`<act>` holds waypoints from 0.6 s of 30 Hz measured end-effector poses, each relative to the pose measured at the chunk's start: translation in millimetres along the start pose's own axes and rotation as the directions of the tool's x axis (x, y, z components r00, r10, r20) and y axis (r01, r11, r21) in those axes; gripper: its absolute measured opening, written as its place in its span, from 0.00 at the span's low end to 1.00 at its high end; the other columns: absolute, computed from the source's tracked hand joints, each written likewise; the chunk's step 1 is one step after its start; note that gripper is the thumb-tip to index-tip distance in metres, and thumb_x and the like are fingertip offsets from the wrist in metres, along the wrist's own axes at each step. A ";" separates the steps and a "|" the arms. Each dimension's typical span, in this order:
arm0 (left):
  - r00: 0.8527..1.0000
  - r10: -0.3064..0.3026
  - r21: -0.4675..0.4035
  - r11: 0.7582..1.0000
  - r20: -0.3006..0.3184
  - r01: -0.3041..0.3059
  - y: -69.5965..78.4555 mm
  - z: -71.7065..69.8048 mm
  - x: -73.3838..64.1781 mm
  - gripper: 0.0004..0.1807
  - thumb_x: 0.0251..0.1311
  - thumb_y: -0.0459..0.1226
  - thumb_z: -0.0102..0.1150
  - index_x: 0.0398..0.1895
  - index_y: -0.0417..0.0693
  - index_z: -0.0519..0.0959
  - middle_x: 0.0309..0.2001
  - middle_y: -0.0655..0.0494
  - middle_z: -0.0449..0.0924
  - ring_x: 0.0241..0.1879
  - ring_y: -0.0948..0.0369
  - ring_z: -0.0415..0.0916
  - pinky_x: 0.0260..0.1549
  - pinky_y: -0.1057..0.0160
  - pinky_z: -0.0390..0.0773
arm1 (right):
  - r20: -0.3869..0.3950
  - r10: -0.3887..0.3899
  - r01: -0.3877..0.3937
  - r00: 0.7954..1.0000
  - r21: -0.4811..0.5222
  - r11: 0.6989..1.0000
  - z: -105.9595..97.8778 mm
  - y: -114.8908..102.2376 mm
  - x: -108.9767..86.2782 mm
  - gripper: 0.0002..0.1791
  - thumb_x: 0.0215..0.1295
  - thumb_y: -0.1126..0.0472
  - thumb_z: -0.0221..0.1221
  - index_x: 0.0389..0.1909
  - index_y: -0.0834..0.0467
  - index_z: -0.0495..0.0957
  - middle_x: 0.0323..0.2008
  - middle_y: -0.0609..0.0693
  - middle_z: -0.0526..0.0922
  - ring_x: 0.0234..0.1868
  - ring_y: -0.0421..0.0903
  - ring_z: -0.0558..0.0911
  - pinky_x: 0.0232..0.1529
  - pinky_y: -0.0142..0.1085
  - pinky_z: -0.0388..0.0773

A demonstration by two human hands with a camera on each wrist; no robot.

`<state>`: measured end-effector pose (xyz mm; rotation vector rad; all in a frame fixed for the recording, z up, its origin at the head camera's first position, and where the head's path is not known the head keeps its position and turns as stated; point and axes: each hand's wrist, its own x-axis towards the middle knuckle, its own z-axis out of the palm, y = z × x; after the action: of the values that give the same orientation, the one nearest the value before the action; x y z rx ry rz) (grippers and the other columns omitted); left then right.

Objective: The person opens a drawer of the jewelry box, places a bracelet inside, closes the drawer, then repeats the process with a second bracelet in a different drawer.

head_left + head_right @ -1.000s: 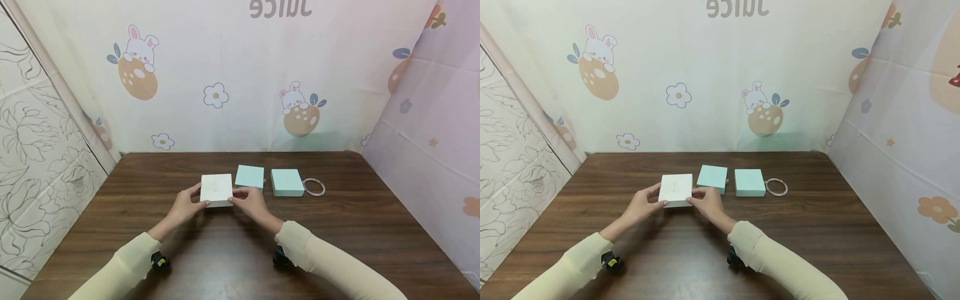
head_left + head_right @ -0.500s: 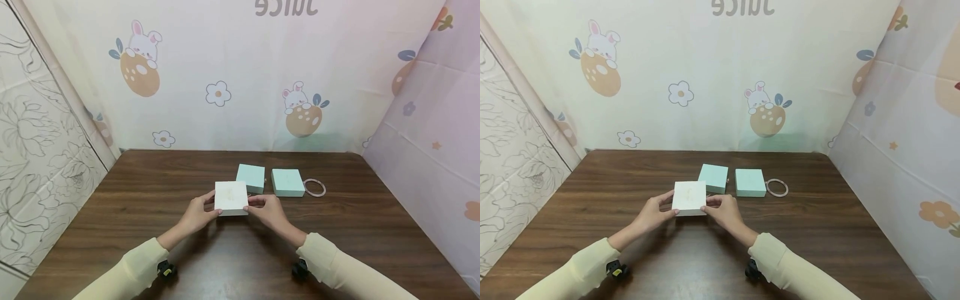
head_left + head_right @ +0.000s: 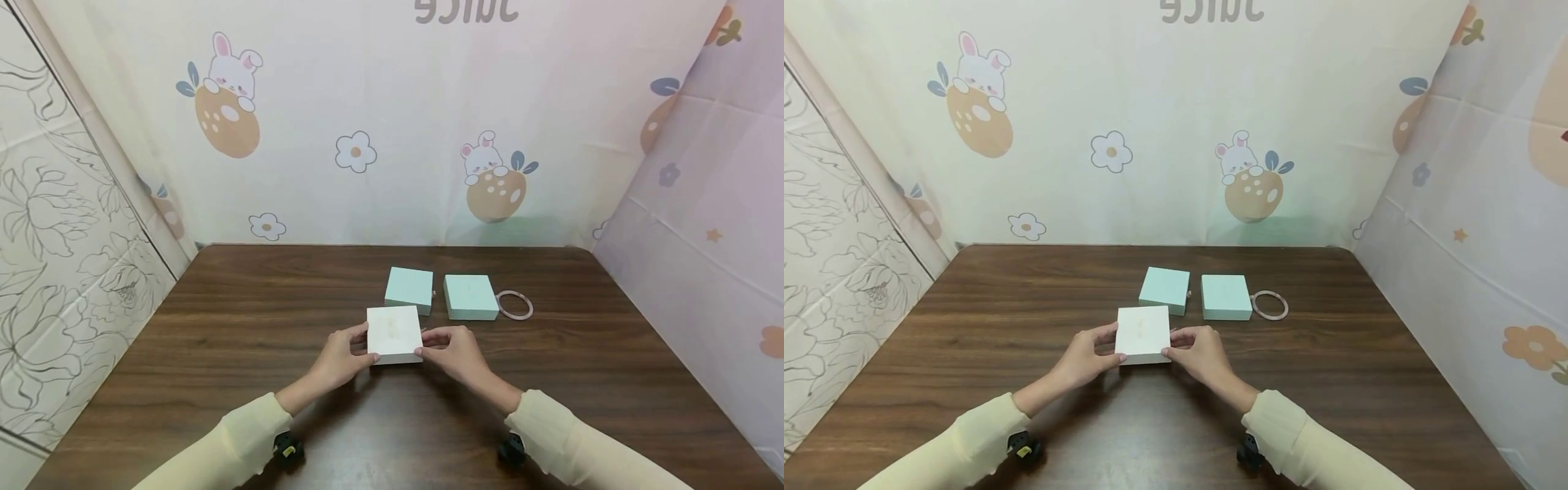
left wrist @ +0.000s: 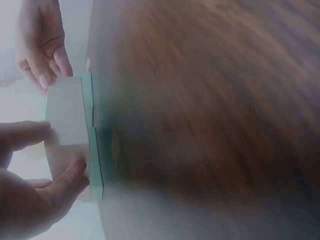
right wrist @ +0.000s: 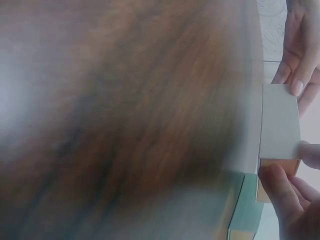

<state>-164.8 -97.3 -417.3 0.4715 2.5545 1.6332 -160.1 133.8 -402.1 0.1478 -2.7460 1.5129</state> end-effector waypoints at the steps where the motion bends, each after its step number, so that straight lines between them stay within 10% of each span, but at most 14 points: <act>1: 1.000 0.002 0.004 1.000 0.005 -0.002 0.3 1.7 0.0 0.34 0.60 0.22 0.68 0.68 0.16 0.67 0.61 0.22 0.77 0.58 0.37 0.83 0.50 0.55 0.85 | 0.002 0.000 0.000 1.000 -0.004 1.000 -1.1 1.1 -1.0 0.10 0.57 0.71 0.74 0.39 0.70 0.88 0.38 0.63 0.91 0.39 0.54 0.92 0.39 0.40 0.87; 18: 0.999 0.002 -0.014 1.000 0.049 -0.001 0.2 23.3 -1.0 0.35 0.60 0.21 0.68 0.68 0.15 0.65 0.60 0.22 0.78 0.58 0.37 0.82 0.49 0.57 0.86 | 0.029 0.057 -0.057 0.998 -0.020 0.998 -9.4 17.6 -12.5 0.10 0.59 0.71 0.73 0.41 0.71 0.88 0.39 0.62 0.91 0.40 0.52 0.91 0.40 0.39 0.87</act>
<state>-158.6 -77.1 -427.3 0.5059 2.5065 1.6184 -149.6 152.1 -412.6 0.0939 -2.8106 1.5089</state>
